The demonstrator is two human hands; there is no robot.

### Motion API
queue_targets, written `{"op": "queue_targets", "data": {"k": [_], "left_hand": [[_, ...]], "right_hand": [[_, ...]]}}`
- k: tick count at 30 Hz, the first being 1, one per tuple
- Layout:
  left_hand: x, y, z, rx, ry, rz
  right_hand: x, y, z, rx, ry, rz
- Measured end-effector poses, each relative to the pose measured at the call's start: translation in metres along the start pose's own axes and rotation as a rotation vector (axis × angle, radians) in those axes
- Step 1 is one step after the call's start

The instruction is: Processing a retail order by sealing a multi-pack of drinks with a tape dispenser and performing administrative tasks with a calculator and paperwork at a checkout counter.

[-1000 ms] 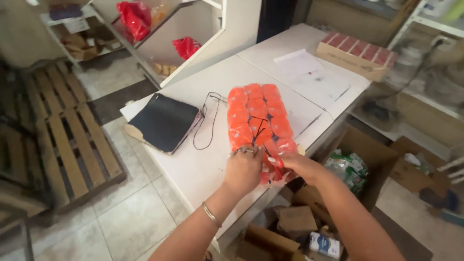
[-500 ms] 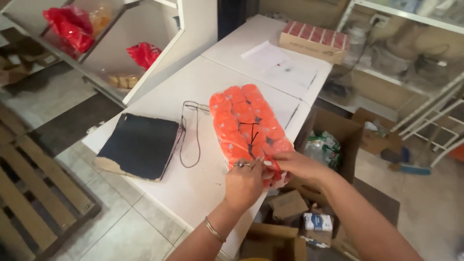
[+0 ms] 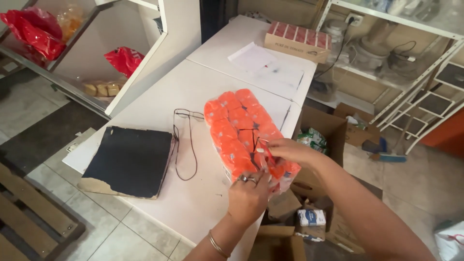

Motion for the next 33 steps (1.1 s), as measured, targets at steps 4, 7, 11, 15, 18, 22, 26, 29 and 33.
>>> {"op": "queue_targets", "data": {"k": [4,7,11,15,18,22,26,29,33], "left_hand": [[-0.003,-0.001,0.005,-0.011,0.042,0.007],[-0.022,-0.014,0.009,-0.012,0.021,-0.048],[-0.023,-0.016,0.013,0.010,0.125,-0.054],[-0.028,-0.020,0.016,0.013,0.170,-0.029],[-0.035,-0.025,0.022,0.000,0.262,-0.049],[-0.022,-0.007,0.024,0.016,0.249,-0.125],[-0.013,0.004,0.024,0.024,0.214,-0.154],[-0.001,0.015,0.024,-0.036,0.195,-0.130],[0.037,0.051,0.017,-0.097,0.268,-0.005]], "right_hand": [[-0.009,-0.019,0.010,0.028,-0.093,-0.034],[-0.013,-0.019,0.028,0.041,-0.060,-0.060],[-0.024,-0.036,0.038,0.111,-0.039,-0.107],[-0.036,-0.084,0.050,-0.002,-0.116,-0.088],[-0.038,-0.087,0.074,0.013,-0.100,-0.054],[-0.051,-0.122,0.086,-0.008,-0.127,-0.029],[-0.066,-0.157,0.095,0.015,-0.180,-0.048],[-0.077,-0.188,0.101,-0.004,-0.217,-0.025],[-0.082,-0.192,0.119,0.005,-0.221,0.004]]}}
Point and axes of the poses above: each hand's wrist, its own y-axis away from the middle knuckle, its own x-axis out of the palm, z = x × y, the point moved 10 cm from there along -y, towards the middle knuckle, and after that the axes turned 14 degrees about x, right-handed, at the moved point
